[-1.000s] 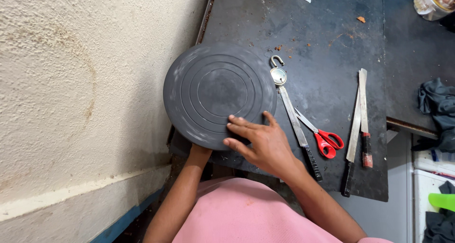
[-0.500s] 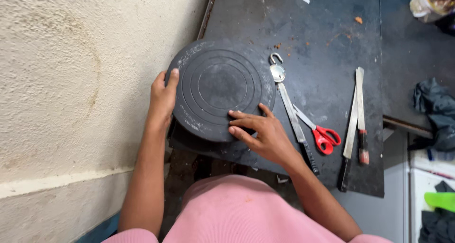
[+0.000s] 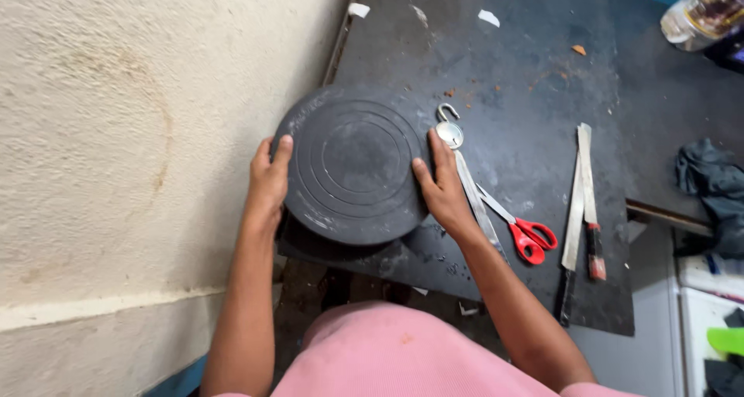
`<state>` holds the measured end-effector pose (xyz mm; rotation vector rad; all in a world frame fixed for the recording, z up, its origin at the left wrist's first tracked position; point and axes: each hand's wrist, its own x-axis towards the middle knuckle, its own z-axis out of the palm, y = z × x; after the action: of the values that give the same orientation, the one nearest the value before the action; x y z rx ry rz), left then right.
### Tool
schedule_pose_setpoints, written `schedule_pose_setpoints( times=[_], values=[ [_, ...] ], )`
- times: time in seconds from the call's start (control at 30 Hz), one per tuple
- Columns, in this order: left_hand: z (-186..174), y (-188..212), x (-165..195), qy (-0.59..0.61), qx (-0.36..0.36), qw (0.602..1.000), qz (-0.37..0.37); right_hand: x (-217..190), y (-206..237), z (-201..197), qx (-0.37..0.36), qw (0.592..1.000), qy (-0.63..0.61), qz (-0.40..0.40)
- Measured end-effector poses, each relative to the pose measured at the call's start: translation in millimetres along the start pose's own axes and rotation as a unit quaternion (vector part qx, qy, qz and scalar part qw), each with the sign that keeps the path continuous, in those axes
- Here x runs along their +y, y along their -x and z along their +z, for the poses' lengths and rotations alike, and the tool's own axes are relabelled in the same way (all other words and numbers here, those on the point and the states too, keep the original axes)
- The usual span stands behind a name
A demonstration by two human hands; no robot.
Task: The person cuts a piece of white material with scissors and places it between two black plastic parts. They then trim excess material from the seam and wipe the surface with a cloth.
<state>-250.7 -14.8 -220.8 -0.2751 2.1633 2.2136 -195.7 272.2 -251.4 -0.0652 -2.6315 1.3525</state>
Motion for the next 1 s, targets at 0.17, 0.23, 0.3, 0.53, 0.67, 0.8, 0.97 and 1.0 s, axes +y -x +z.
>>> schedule_pose_setpoints(
  times=[0.17,0.23,0.3,0.53,0.67,0.8,0.97,1.0],
  values=[
    [1,0,4,-0.033,0.002,0.998,-0.049,4,6,1,0.024,0.999,-0.042,-0.009],
    [0,5,6,-0.03,0.0,0.998,-0.056,2,6,2,0.027,0.996,-0.084,0.015],
    [2,14,6,-0.029,-0.003,0.997,-0.072,0,5,4,0.037,0.972,-0.2,0.117],
    [9,24,25,0.008,-0.02,0.994,-0.109,-24,25,-24,0.01,0.757,-0.619,0.208],
    [26,22,24,0.164,-0.212,0.963,0.016,-61,60,-73,0.098,0.768,-0.618,0.139],
    [87,43,-17,0.38,-0.244,0.892,-0.03,-112,97,-128,0.185,0.807,-0.558,0.051],
    [176,103,-96,0.309,-0.228,0.92,-0.084,-147,136,-172,0.298,0.829,-0.474,0.001],
    [190,111,-107,0.284,-0.259,0.918,-0.101,-145,143,-179,0.319,0.825,-0.466,0.006]
  ],
)
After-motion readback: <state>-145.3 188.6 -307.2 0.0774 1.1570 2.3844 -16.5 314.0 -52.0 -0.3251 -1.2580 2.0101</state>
